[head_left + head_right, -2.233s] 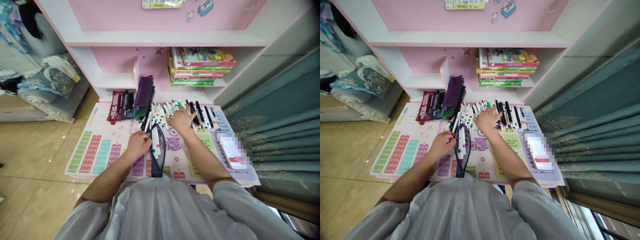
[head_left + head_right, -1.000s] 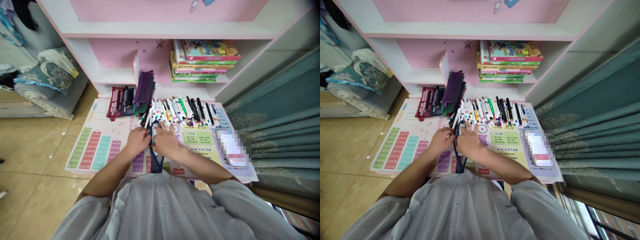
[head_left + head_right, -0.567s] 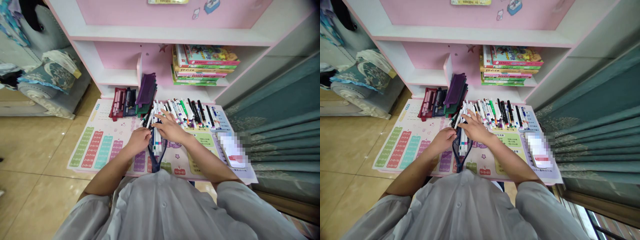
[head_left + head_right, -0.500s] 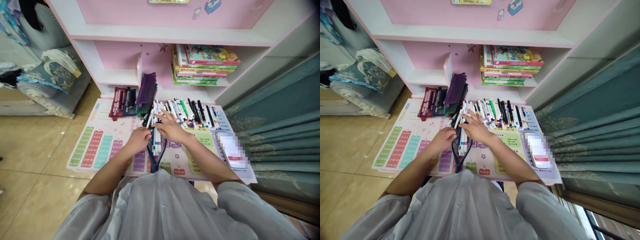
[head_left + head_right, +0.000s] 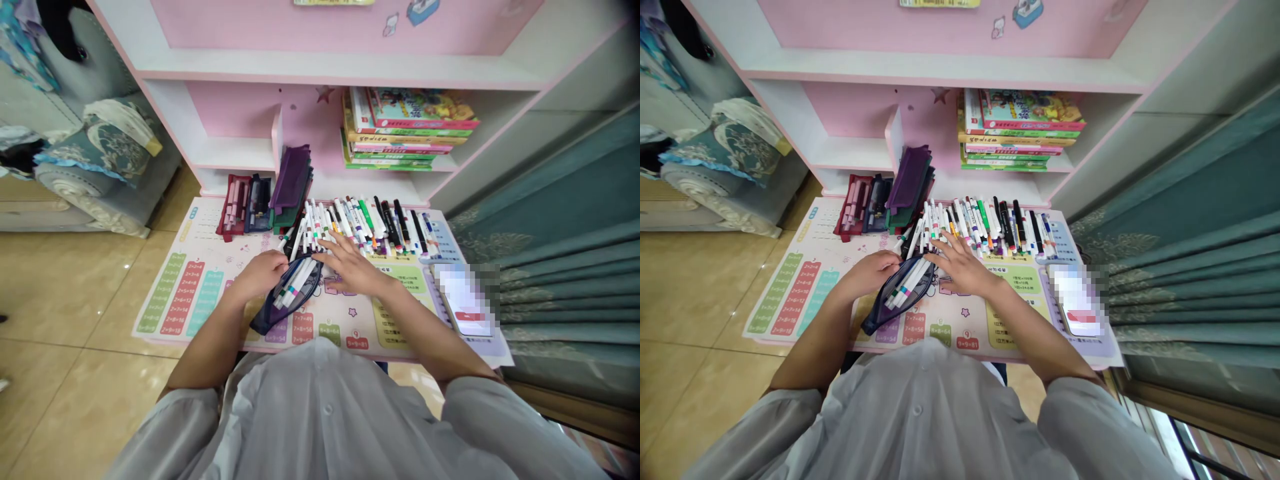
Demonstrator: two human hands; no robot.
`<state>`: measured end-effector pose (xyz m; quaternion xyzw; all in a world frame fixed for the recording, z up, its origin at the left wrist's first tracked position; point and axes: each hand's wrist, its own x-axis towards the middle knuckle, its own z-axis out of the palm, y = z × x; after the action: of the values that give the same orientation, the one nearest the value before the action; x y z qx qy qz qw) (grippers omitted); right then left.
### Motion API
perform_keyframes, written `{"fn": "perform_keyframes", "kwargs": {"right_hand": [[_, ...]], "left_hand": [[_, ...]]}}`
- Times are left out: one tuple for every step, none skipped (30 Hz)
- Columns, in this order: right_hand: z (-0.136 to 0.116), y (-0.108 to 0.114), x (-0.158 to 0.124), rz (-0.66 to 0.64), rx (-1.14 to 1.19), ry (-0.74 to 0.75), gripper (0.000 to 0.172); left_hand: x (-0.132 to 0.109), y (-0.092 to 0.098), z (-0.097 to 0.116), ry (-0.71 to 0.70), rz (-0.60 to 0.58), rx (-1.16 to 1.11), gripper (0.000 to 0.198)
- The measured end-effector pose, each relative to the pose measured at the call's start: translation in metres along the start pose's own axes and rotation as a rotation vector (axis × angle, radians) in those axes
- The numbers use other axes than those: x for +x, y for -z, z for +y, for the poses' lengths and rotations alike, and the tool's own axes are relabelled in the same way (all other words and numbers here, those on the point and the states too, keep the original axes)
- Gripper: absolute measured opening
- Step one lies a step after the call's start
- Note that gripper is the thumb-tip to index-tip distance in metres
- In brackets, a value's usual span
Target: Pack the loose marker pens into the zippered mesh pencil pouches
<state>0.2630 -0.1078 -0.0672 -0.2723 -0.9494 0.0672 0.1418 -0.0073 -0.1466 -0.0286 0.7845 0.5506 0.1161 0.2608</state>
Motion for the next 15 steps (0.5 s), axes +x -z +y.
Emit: {"fn": "perform_keyframes", "kwargs": {"right_hand": [[-0.001,-0.002,0.0,0.027,-0.026,-0.004,0.063],[-0.002,-0.004,0.001,0.056,-0.049,-0.003,0.056],[-0.004,-0.005,0.003,0.083,-0.066,0.001,0.048],[-0.005,-0.005,0.006,0.105,-0.075,0.01,0.041],[-0.007,-0.005,0.008,0.12,-0.079,0.019,0.034],[-0.008,-0.005,0.011,0.128,-0.079,0.027,0.029],[-0.009,-0.005,0.013,0.128,-0.075,0.03,0.024],[-0.01,-0.005,0.015,0.12,-0.067,0.031,0.022],[-0.01,-0.004,0.015,0.109,-0.053,0.029,0.021],[-0.01,-0.004,0.016,0.099,-0.032,0.027,0.021],[-0.01,-0.004,0.016,0.093,-0.007,0.027,0.021],[-0.01,-0.004,0.015,0.094,0.022,0.03,0.021],[-0.009,-0.004,0.014,0.104,0.05,0.033,0.02],[-0.009,-0.003,0.013,0.124,0.077,0.035,0.019],[-0.009,-0.003,0.011,0.146,0.104,0.036,0.018]], "left_hand": [[0.0,0.001,0.0,0.004,-0.005,-0.007,0.026],[0.0,0.001,0.0,0.004,-0.011,-0.014,0.026],[0.0,0.001,0.0,0.0,-0.016,-0.019,0.026],[0.0,0.001,0.0,-0.006,-0.017,-0.023,0.026],[0.0,0.001,0.001,-0.014,-0.019,-0.025,0.026],[0.0,0.001,0.001,-0.022,-0.02,-0.026,0.026],[0.0,0.001,0.001,-0.03,-0.024,-0.025,0.026],[0.0,0.001,0.001,-0.038,-0.029,-0.025,0.026],[0.0,0.002,0.001,-0.047,-0.034,-0.026,0.026],[0.0,0.002,0.001,-0.055,-0.04,-0.029,0.026],[0.0,0.002,0.001,-0.063,-0.045,-0.034,0.026],[-0.001,0.003,0.002,-0.068,-0.048,-0.04,0.027],[-0.001,0.003,0.002,-0.069,-0.048,-0.046,0.027],[-0.002,0.003,0.002,-0.064,-0.044,-0.054,0.027],[-0.002,0.004,0.003,-0.056,-0.039,-0.063,0.028]]}}
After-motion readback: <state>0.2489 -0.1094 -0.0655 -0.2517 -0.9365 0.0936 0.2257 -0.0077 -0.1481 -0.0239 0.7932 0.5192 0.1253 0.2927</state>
